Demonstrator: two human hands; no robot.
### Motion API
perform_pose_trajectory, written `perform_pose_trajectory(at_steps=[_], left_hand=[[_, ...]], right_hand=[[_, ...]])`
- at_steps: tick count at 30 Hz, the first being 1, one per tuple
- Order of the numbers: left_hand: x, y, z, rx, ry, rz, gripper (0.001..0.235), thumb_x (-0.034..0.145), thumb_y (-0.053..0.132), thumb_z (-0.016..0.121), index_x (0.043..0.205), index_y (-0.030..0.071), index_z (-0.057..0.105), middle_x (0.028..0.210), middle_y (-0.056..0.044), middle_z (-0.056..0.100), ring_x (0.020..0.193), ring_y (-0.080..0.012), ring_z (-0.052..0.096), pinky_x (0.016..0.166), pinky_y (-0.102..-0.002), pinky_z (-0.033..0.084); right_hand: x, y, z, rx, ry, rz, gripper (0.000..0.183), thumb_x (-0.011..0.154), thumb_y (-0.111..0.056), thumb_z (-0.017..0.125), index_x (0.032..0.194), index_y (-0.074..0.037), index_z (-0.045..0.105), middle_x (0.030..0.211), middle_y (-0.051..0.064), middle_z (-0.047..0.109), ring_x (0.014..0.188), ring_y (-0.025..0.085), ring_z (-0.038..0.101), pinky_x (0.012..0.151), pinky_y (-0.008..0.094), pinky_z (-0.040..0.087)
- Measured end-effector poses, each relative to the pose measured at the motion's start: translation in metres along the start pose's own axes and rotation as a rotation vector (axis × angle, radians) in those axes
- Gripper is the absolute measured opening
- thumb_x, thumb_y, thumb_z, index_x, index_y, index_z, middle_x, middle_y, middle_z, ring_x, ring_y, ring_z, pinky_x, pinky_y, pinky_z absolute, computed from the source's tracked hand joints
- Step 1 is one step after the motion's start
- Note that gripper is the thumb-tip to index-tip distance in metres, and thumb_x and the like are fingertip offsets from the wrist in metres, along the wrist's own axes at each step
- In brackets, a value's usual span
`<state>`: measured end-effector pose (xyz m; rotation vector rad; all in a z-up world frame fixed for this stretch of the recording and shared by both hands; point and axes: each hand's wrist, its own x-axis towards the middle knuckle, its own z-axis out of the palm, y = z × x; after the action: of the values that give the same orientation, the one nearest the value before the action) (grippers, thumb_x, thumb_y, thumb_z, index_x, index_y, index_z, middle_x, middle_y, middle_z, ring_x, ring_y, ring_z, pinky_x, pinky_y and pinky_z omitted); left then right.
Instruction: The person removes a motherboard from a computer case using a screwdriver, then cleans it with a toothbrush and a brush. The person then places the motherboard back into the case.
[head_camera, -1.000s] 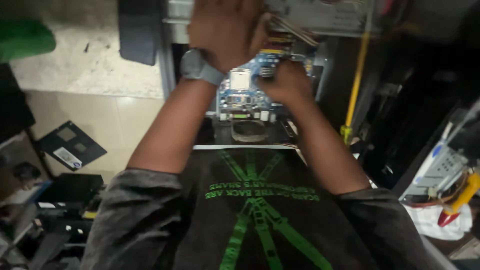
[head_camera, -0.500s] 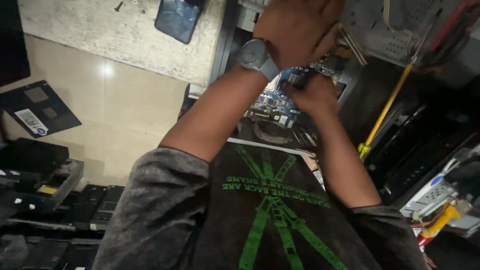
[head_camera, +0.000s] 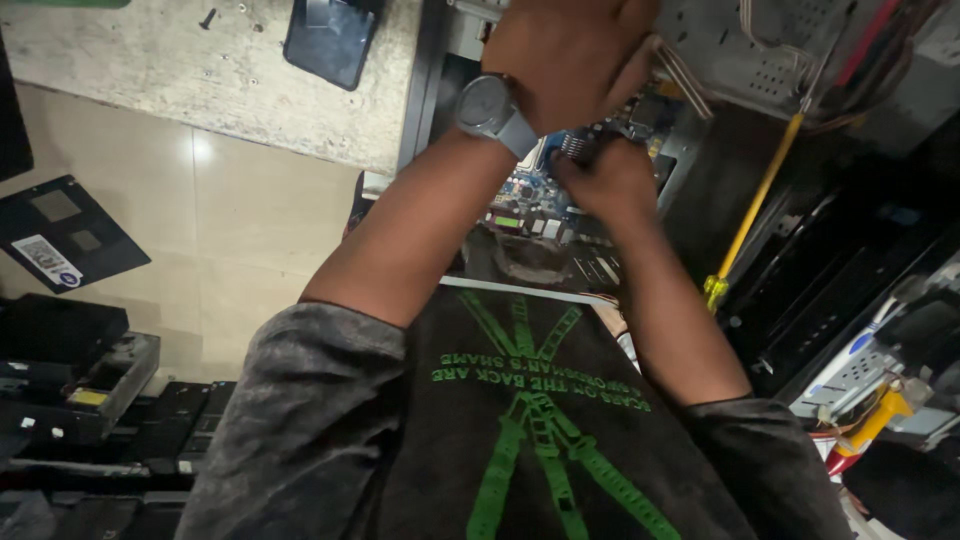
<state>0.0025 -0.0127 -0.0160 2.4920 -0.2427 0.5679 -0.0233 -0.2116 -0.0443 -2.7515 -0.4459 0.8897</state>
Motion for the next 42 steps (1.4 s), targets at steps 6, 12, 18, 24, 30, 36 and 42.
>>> perform_pose_trajectory(at_steps=[6,12,18,24,30,36,42], left_hand=[[-0.002,0.001,0.004,0.093,0.034,-0.007,0.033,0.102,0.041,0.064,0.12,0.013,0.066,0.086,-0.009,0.068,0.073,-0.0272,0.067,0.06,-0.043,0.05],[-0.002,0.001,0.001,0.037,0.046,-0.005,0.031,0.104,0.039,0.063,0.121,0.013,0.064,0.093,-0.008,0.069,0.079,-0.027,0.068,0.064,-0.043,0.051],[0.001,0.002,-0.006,-0.063,-0.079,-0.047,0.032,0.104,0.039,0.064,0.12,0.012,0.067,0.093,-0.009,0.068,0.077,-0.0285,0.066,0.063,-0.044,0.05],[0.004,0.002,-0.013,-0.035,-0.082,-0.034,0.03,0.103,0.038,0.067,0.118,0.012,0.066,0.111,-0.008,0.065,0.101,-0.0294,0.063,0.082,-0.048,0.047],[0.003,0.001,-0.011,-0.022,-0.053,-0.018,0.032,0.1,0.037,0.065,0.119,0.012,0.063,0.121,-0.009,0.06,0.115,-0.0288,0.058,0.093,-0.046,0.046],[0.0,0.001,-0.007,0.06,-0.056,-0.024,0.028,0.099,0.035,0.061,0.115,0.012,0.062,0.12,-0.007,0.058,0.117,-0.0283,0.057,0.095,-0.046,0.045],[0.002,0.001,-0.007,0.125,-0.044,-0.001,0.03,0.101,0.036,0.061,0.119,0.012,0.062,0.124,-0.007,0.057,0.117,-0.0279,0.057,0.095,-0.046,0.044]], right_hand=[[0.002,0.002,0.002,-0.031,0.034,-0.061,0.057,0.083,-0.052,0.079,0.087,0.004,0.074,0.088,0.028,0.071,0.086,0.044,0.071,0.08,0.05,0.056],[0.002,-0.004,-0.004,-0.009,-0.045,0.072,0.058,0.077,-0.053,0.08,0.087,0.003,0.074,0.084,0.027,0.071,0.086,0.041,0.072,0.079,0.049,0.056],[0.001,0.0,-0.003,0.051,-0.029,-0.043,0.053,0.08,-0.054,0.078,0.094,-0.003,0.076,0.09,0.021,0.074,0.088,0.039,0.073,0.08,0.048,0.057],[0.001,0.002,-0.001,-0.012,0.004,-0.005,0.061,0.076,-0.056,0.08,0.106,-0.003,0.074,0.093,0.023,0.073,0.089,0.041,0.07,0.075,0.049,0.056],[0.001,0.002,0.001,0.023,-0.027,-0.039,0.048,0.084,-0.054,0.075,0.108,-0.012,0.077,0.096,0.018,0.075,0.089,0.039,0.072,0.078,0.049,0.057],[0.002,0.006,0.004,0.027,0.033,-0.128,0.045,0.088,-0.054,0.076,0.108,-0.014,0.077,0.09,0.017,0.075,0.083,0.04,0.071,0.071,0.05,0.057],[-0.001,0.003,-0.001,0.07,0.006,-0.116,0.052,0.086,-0.054,0.079,0.114,-0.011,0.074,0.089,0.019,0.074,0.081,0.041,0.071,0.068,0.05,0.056]])
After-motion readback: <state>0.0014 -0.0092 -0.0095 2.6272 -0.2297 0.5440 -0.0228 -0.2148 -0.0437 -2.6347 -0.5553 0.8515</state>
